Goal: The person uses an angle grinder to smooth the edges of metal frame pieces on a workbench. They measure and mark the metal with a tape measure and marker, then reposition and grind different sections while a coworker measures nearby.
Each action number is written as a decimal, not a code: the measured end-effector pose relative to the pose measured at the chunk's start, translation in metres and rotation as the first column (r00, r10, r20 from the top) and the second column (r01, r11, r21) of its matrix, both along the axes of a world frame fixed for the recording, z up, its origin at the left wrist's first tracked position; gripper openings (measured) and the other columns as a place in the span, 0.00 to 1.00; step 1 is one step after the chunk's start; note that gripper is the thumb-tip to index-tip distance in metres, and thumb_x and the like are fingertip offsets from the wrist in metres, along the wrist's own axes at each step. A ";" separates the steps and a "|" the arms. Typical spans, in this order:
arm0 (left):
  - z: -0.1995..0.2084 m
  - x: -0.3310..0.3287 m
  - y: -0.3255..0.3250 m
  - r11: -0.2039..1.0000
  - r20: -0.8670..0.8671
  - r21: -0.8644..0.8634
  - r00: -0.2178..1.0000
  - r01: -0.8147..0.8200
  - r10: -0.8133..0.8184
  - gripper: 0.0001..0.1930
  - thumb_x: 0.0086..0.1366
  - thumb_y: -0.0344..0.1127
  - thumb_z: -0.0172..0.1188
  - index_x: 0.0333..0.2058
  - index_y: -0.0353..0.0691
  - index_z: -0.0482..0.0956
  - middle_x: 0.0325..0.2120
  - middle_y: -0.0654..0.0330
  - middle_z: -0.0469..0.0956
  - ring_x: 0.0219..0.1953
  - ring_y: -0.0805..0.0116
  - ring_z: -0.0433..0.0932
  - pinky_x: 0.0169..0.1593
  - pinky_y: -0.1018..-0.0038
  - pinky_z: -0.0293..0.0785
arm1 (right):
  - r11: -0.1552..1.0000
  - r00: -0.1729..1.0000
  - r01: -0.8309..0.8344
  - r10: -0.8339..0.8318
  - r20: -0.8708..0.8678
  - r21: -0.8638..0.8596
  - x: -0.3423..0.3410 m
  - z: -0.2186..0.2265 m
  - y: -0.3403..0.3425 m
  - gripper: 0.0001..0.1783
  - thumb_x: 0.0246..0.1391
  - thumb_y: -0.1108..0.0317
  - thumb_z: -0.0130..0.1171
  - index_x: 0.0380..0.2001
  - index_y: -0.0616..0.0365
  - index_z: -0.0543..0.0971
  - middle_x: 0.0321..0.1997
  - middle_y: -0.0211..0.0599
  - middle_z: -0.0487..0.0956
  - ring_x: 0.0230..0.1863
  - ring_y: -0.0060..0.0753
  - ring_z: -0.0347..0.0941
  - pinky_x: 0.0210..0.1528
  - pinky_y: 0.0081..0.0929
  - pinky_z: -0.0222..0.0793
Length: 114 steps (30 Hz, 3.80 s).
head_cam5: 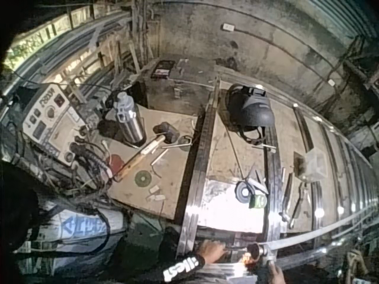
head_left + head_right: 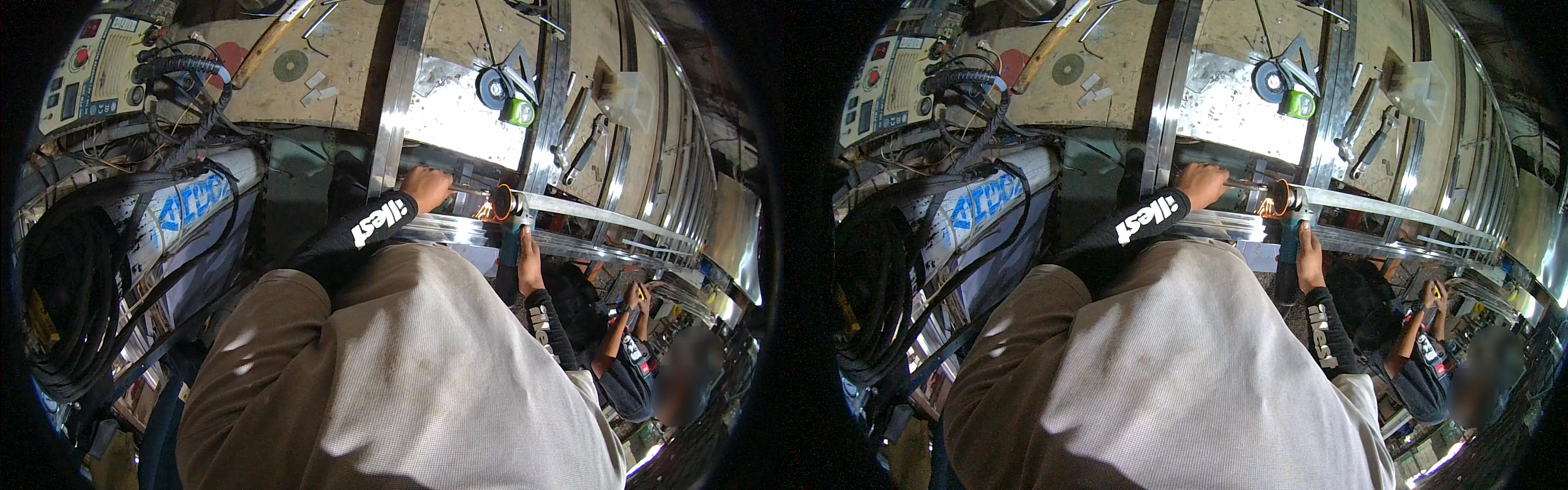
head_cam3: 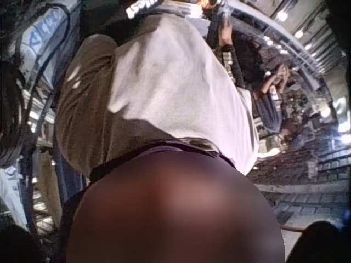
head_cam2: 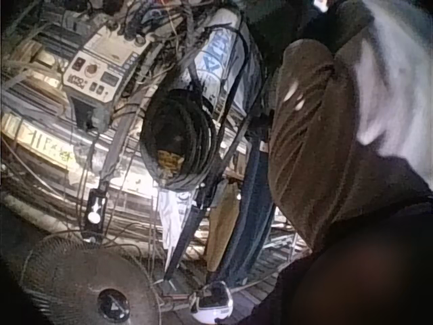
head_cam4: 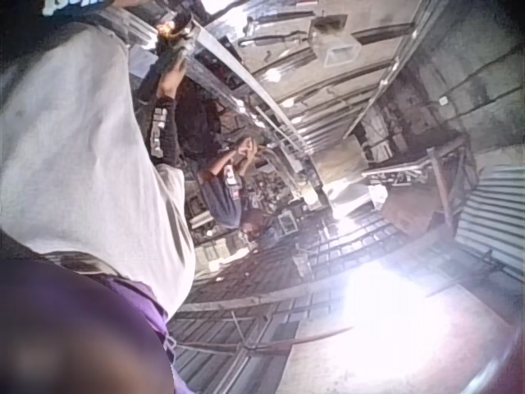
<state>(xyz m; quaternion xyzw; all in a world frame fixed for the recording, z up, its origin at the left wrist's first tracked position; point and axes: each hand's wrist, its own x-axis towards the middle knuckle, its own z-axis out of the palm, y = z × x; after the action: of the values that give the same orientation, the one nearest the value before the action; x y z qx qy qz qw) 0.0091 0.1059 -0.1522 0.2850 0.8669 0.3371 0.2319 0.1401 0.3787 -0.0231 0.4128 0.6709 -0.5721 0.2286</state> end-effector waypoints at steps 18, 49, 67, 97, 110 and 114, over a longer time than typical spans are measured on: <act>-0.001 0.001 0.000 0.999 -0.035 -0.026 0.999 0.022 -0.023 0.14 0.68 0.46 0.62 0.35 0.40 0.82 0.33 0.51 0.85 0.39 0.49 0.84 0.45 0.54 0.78 | 0.999 0.999 -0.025 0.027 -0.042 0.045 0.004 -0.002 0.001 0.40 0.69 0.33 0.46 0.56 0.64 0.74 0.41 0.34 0.80 0.34 0.29 0.80 0.33 0.30 0.81; 0.001 0.002 -0.003 1.000 -0.161 -0.015 0.987 -0.016 0.013 0.11 0.62 0.43 0.66 0.35 0.41 0.82 0.33 0.53 0.85 0.41 0.51 0.84 0.45 0.57 0.80 | 0.973 0.971 -0.100 0.141 -0.192 0.207 0.018 -0.020 0.007 0.46 0.70 0.35 0.48 0.62 0.75 0.70 0.58 0.47 0.77 0.57 0.33 0.70 0.63 0.28 0.63; 0.067 -0.013 -0.023 0.816 0.413 0.364 0.863 -0.449 0.291 0.18 0.70 0.44 0.66 0.42 0.34 0.74 0.30 0.57 0.78 0.28 0.68 0.82 0.31 0.68 0.80 | 0.994 0.921 0.104 -0.084 -0.380 0.034 0.025 -0.010 0.004 0.32 0.71 0.38 0.45 0.48 0.62 0.75 0.37 0.39 0.81 0.32 0.36 0.82 0.36 0.34 0.80; 0.168 0.015 -0.108 0.736 0.591 0.214 0.685 -0.643 0.427 0.13 0.63 0.28 0.63 0.45 0.37 0.75 0.29 0.68 0.74 0.22 0.78 0.73 0.24 0.77 0.76 | 0.791 0.629 -0.190 0.553 -0.547 0.581 -0.078 0.122 -0.137 0.41 0.47 0.56 0.76 0.60 0.66 0.72 0.46 0.60 0.82 0.47 0.62 0.81 0.48 0.46 0.77; 0.174 -0.005 -0.151 0.737 0.683 0.284 0.669 -0.613 0.293 0.10 0.62 0.28 0.64 0.41 0.39 0.74 0.26 0.68 0.73 0.22 0.78 0.72 0.23 0.77 0.73 | 0.761 0.760 -0.160 0.501 -0.413 0.629 -0.086 0.094 -0.168 0.38 0.48 0.56 0.75 0.58 0.64 0.74 0.45 0.58 0.83 0.46 0.60 0.82 0.48 0.44 0.77; 0.173 -0.016 -0.175 0.697 0.857 0.303 0.506 -0.650 0.099 0.09 0.63 0.26 0.62 0.36 0.43 0.69 0.24 0.68 0.70 0.19 0.78 0.69 0.21 0.78 0.67 | 0.848 0.786 -0.084 0.379 -0.489 0.523 -0.084 0.090 -0.177 0.36 0.49 0.57 0.76 0.57 0.63 0.75 0.45 0.56 0.84 0.45 0.57 0.83 0.48 0.42 0.77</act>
<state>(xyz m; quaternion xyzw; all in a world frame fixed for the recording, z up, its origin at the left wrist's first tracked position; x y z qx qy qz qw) -0.0068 -0.0687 0.0204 -0.0458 0.5600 0.7232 0.4017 0.0561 0.2019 0.0670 0.1751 0.8736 -0.4535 -0.0224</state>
